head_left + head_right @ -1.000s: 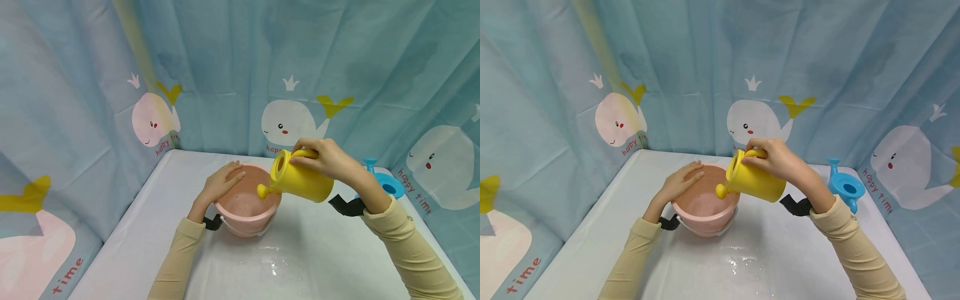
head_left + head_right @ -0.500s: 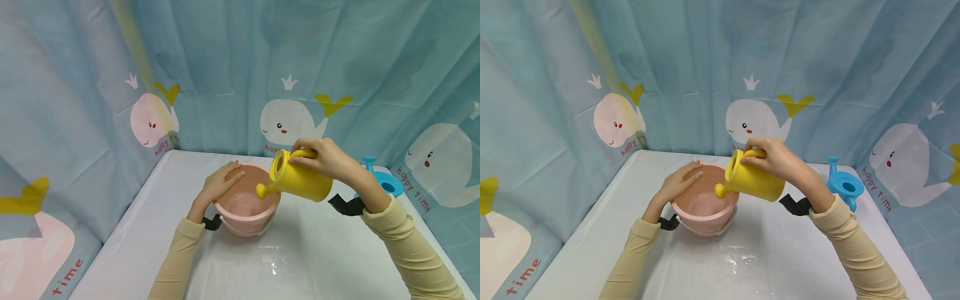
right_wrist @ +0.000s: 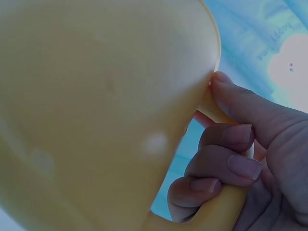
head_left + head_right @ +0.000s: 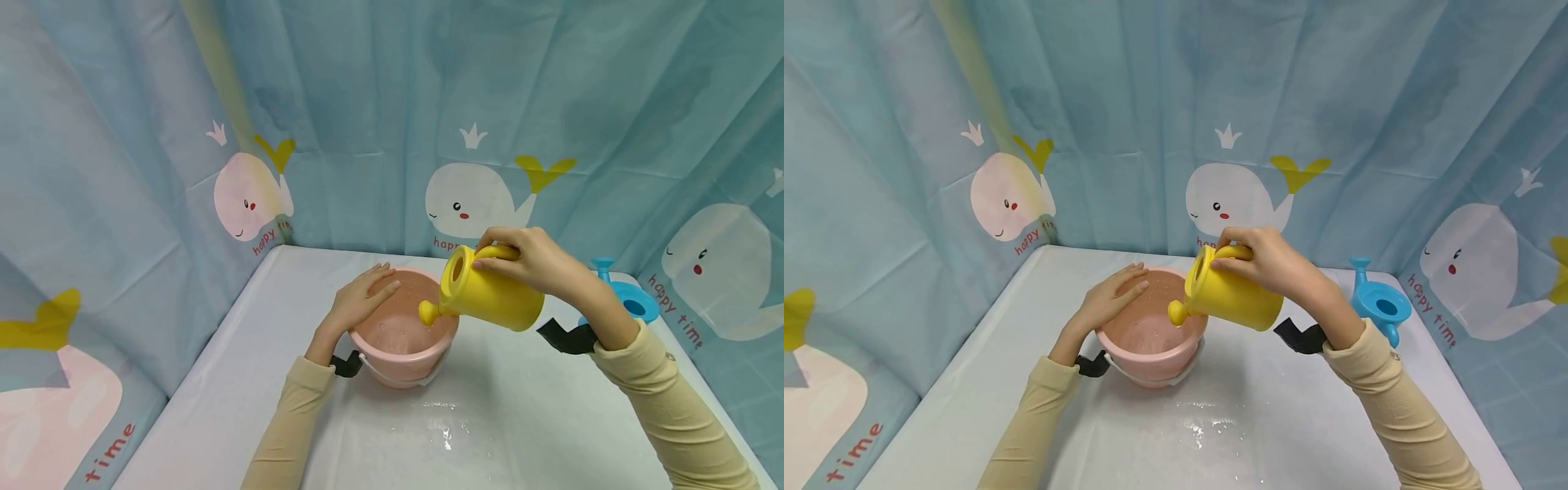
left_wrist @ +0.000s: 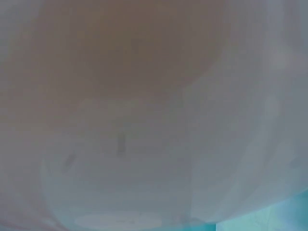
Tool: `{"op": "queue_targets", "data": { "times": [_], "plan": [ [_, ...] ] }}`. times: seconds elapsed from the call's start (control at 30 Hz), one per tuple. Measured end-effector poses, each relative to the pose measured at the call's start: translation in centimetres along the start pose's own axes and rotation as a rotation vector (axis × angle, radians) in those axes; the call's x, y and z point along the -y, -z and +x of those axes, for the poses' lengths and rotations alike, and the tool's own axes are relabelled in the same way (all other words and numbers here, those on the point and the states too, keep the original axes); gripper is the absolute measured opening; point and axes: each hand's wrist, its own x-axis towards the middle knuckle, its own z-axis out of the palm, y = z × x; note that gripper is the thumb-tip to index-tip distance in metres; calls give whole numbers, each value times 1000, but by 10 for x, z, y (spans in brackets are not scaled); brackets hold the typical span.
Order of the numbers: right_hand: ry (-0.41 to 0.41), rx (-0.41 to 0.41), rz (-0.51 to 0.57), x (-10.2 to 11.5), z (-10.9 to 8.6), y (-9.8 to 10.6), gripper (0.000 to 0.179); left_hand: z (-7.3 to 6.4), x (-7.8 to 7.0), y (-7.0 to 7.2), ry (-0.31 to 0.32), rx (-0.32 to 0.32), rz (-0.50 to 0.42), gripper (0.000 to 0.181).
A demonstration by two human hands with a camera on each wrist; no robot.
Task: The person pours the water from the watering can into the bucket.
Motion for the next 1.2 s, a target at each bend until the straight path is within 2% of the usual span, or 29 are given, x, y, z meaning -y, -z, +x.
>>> {"op": "queue_targets", "data": {
  "times": [0.6, 1.2],
  "plan": [
    [-50, 4, 25, -5, -5, -1, 21, 1, 1, 0, 1, 1, 2, 63],
    [-40, -129, 34, -21, -27, 1, 11, 0, 1, -1, -7, -3, -9, 62]
  ]
}}
